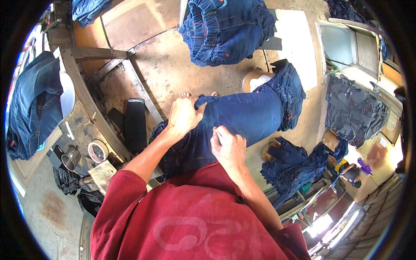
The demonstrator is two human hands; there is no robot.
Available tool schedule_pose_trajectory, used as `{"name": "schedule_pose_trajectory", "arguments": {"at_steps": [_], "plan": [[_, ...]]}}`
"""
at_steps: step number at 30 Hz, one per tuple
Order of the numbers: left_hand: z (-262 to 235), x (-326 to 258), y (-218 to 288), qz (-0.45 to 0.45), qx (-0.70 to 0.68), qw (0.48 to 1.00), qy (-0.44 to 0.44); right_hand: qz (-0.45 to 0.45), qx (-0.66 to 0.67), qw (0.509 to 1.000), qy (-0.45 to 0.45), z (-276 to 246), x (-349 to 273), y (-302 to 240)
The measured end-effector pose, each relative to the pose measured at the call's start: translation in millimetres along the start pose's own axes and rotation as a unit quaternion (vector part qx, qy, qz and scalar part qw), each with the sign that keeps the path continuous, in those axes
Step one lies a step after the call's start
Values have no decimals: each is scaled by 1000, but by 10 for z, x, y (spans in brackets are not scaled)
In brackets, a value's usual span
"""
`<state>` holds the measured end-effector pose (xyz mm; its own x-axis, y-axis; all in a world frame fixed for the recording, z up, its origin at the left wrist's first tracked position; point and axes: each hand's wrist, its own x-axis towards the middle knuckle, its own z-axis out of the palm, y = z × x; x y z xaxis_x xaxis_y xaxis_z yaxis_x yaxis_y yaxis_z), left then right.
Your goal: The person repeatedly picks up pairs of jeans from a pile, lays them on a table, and uses a white marker to draw lines along the seams. The person handles each pair one at a time, marking both legs before placing the jeans back on the pile.
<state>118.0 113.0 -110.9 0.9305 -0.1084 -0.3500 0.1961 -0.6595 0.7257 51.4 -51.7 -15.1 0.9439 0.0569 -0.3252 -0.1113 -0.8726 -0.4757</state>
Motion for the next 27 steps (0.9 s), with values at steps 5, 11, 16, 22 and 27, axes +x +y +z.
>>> {"name": "schedule_pose_trajectory", "arguments": {"at_steps": [5, 11, 16, 22, 27], "plan": [[-125, -65, 72, -18, -42, 997, -55, -17, 87, 994, 60, 93, 103, -19], [-107, -59, 78, -1, -28, 999, -31, -35, 35, 996, 70, 196, 146, -28], [-86, -91, 54, -21, -23, 999, -36, -21, -18, 1000, 12, 131, 126, -56], [-168, -45, 122, -30, -33, 997, -61, 9, 96, 995, 11, 39, 149, 26], [-657, -476, 150, 62, 16, 991, 118, 163, 351, 920, 69, -255, -76, 429]]}}
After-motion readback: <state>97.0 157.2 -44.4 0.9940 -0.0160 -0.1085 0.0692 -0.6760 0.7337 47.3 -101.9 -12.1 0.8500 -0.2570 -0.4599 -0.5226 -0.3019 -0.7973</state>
